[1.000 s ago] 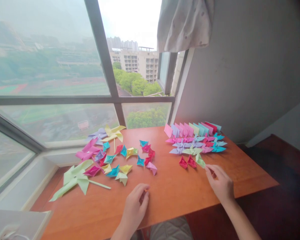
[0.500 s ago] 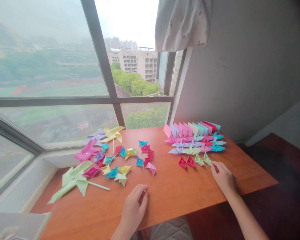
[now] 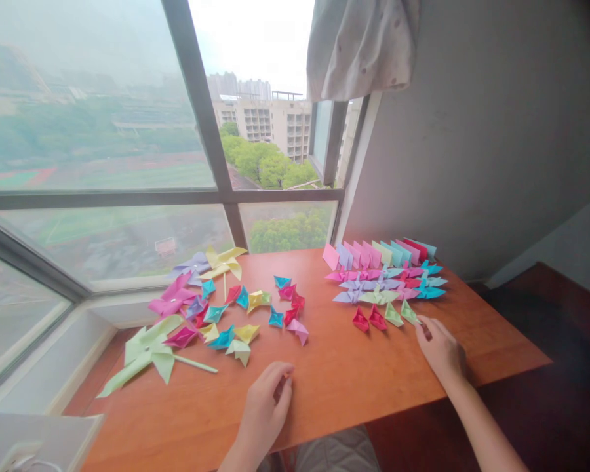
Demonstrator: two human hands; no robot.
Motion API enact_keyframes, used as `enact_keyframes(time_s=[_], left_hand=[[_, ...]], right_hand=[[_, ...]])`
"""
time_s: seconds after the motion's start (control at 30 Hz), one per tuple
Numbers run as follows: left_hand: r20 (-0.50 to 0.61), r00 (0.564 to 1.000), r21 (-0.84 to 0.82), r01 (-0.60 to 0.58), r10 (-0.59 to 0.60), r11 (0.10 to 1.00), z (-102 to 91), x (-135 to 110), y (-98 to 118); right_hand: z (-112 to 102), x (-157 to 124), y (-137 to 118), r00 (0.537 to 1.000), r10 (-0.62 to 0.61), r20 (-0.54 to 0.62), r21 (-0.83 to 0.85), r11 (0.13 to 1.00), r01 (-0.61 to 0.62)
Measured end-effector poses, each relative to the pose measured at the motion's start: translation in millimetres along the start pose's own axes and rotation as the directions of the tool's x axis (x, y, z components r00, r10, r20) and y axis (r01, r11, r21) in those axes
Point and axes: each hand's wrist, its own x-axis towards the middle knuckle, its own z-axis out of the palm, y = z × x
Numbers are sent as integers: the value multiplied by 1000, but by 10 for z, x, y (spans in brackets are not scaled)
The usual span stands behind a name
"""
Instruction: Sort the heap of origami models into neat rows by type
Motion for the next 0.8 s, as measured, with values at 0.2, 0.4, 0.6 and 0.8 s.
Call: enact_keyframes(time_s=[0.2, 0.4, 0.6, 0.8], left_hand=[[-20, 1000, -1, 1, -1, 1000, 6, -7, 3], [-68, 998, 54, 1, 3, 999, -136, -35, -5], [-272, 962, 248, 76, -5, 966, -538, 23, -201], [-298, 954, 492, 129, 28, 861, -747, 125, -396]], right_hand=[[-38, 2, -49, 998, 5, -60, 47, 999, -2], [-133, -32, -219, 986, -66, -151, 104, 991, 82], [-176, -126, -639, 958, -219, -183, 278, 923, 265], [-147, -290, -1105, 941, -326, -92, 448, 831, 331]])
